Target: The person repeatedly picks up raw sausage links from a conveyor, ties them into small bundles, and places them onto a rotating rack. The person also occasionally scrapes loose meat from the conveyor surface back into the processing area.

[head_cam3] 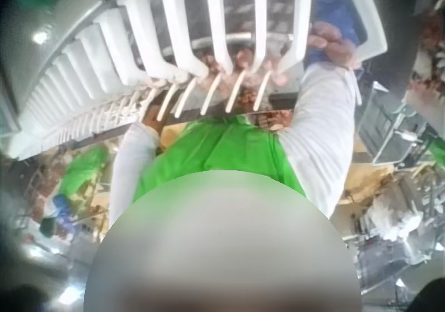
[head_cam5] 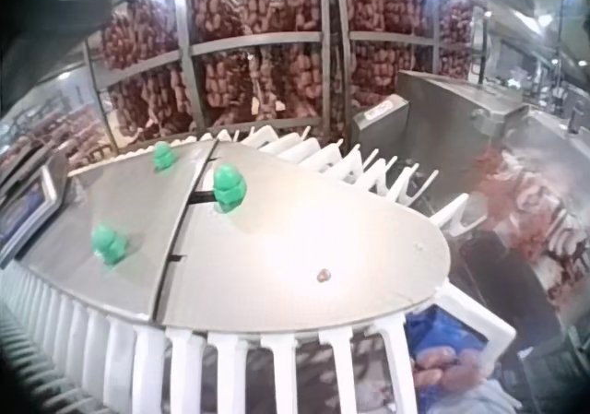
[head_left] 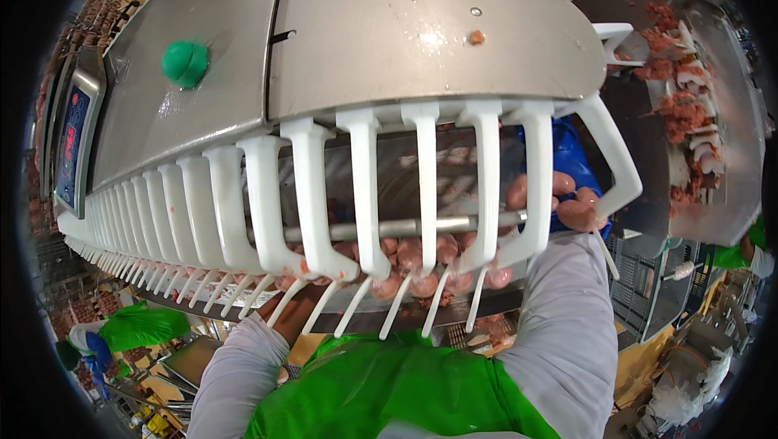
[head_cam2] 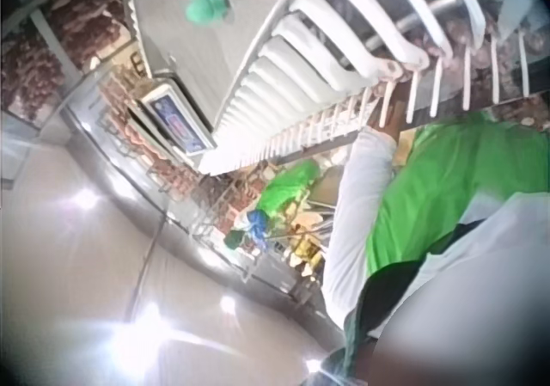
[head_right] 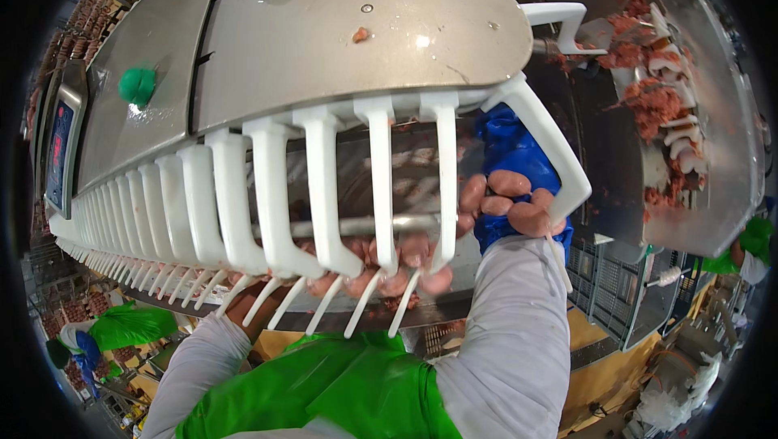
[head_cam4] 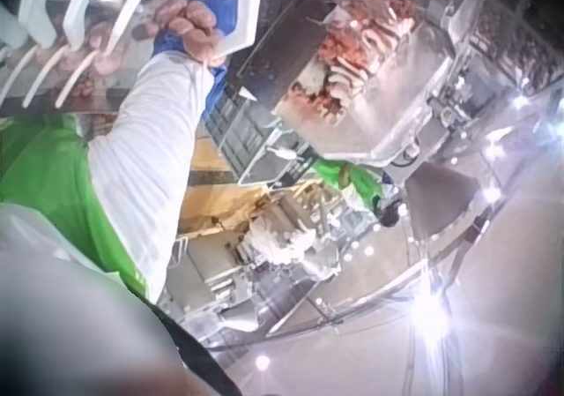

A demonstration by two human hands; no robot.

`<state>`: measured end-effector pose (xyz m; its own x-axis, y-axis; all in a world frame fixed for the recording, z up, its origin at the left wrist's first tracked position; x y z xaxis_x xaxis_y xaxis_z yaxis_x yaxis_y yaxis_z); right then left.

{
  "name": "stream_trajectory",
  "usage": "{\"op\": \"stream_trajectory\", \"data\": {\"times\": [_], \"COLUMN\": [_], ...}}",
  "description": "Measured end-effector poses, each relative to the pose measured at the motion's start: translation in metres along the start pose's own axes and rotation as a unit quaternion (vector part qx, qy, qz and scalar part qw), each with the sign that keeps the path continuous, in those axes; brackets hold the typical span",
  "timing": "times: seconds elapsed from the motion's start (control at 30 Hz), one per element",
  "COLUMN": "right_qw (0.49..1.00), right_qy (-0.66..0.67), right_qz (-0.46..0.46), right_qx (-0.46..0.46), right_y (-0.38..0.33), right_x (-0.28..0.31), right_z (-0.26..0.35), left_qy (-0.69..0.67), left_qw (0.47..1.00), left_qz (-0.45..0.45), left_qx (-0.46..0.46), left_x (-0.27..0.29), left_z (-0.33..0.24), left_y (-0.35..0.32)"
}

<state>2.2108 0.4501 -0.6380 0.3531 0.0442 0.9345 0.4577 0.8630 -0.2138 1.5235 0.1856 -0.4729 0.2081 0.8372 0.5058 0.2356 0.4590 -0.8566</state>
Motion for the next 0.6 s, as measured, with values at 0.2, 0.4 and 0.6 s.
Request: {"op": "stream_trajectory", "data": {"times": [0.2, 0.4, 0.6], "right_qw": [1.0, 0.999, 0.999], "right_qy": [0.001, 0.018, 0.024], "right_qz": [-0.017, -0.035, -0.045], "right_qx": [0.003, 0.018, 0.01], "right_y": [0.02, 0.014, -0.005], "right_x": [0.004, 0.03, 0.042], "right_z": [-0.021, -0.047, -0.063], "left_qy": [-0.018, -0.024, -0.024], "left_qw": [1.0, 0.999, 0.999], "left_qz": [0.008, 0.015, 0.014], "left_qx": [0.022, 0.022, 0.018], "left_x": [0.0, 0.001, 0.004], "left_z": [-0.018, -0.027, -0.026], "left_y": [0.036, 0.058, 0.066]}}
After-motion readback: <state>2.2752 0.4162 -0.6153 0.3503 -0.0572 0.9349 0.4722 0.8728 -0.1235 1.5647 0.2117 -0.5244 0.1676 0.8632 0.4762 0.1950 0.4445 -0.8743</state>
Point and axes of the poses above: each hand's wrist, its own y-axis towards the middle knuckle, its own x-axis out of the back of the hand, z = x × y, the point moved 7 cm from there along y, towards the middle knuckle, and after that the axes turned 7 degrees about y, right-handed, at the moved point
